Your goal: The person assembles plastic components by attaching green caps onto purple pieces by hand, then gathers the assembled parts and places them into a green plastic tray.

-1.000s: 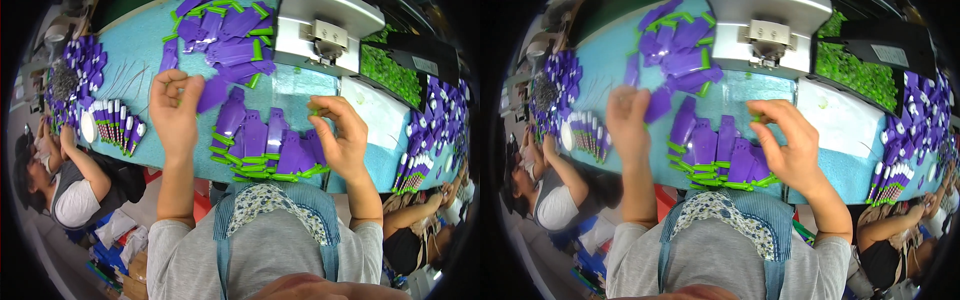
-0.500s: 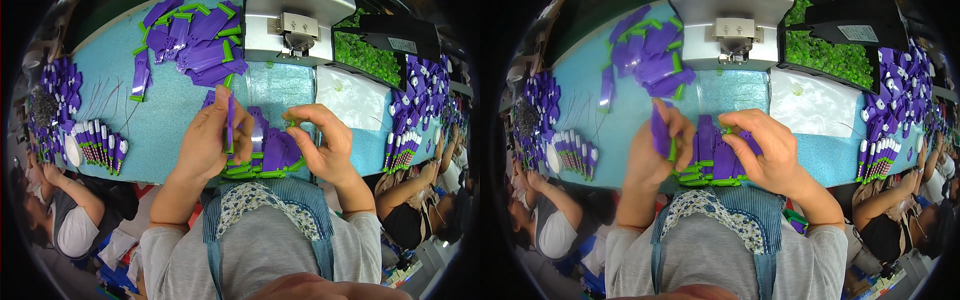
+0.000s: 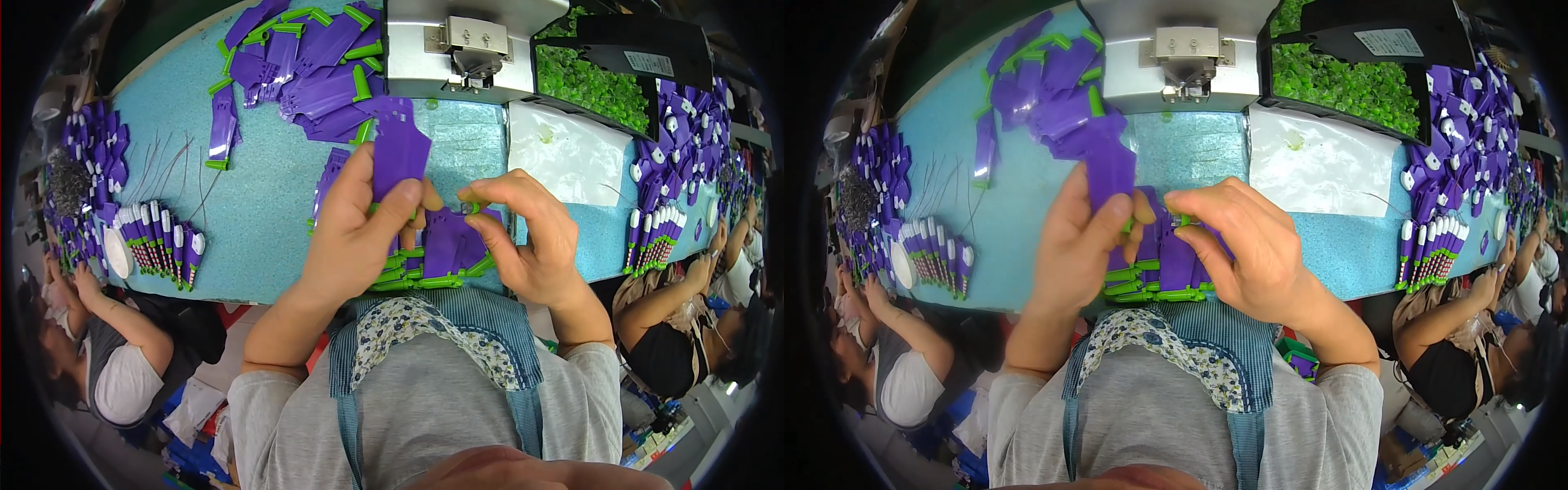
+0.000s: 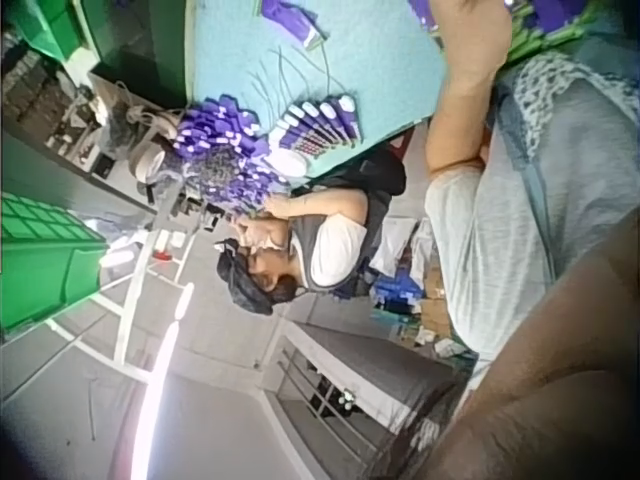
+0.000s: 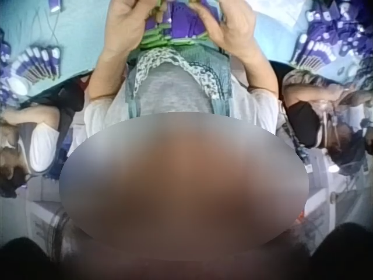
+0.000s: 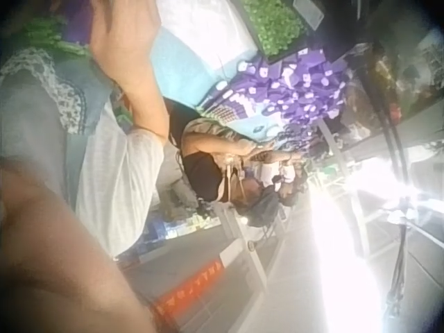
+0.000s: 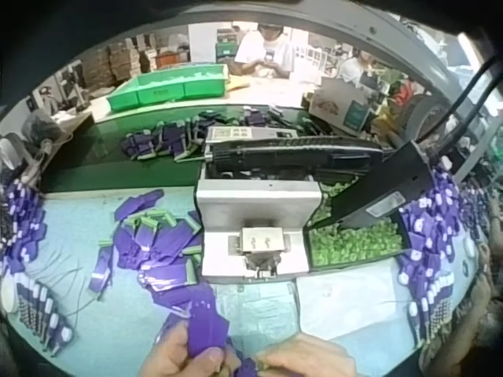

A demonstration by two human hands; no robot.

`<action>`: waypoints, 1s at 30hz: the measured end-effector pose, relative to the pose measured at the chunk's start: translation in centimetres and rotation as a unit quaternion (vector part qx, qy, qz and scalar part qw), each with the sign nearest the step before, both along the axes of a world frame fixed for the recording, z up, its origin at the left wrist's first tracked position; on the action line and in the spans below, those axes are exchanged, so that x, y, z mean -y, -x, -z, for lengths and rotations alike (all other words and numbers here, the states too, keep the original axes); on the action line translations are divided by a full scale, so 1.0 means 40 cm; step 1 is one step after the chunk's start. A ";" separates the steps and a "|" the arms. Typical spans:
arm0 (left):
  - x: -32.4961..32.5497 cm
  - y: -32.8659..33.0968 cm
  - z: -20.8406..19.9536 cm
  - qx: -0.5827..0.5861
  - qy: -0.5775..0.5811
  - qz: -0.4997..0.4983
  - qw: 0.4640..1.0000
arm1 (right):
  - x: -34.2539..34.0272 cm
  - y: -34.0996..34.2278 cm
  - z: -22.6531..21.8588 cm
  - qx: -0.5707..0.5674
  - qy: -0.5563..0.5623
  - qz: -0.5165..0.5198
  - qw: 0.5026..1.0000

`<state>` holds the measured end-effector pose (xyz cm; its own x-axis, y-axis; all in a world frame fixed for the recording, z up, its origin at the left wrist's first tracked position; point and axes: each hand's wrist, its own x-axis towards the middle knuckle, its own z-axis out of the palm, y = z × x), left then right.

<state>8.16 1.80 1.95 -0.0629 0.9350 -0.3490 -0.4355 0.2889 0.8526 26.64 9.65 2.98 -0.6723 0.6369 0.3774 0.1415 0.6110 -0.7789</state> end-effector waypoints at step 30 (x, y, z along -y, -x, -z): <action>-0.028 -0.094 -0.009 -0.013 -0.027 -0.050 0.998 | -0.123 -0.138 0.062 0.146 -0.141 0.220 0.954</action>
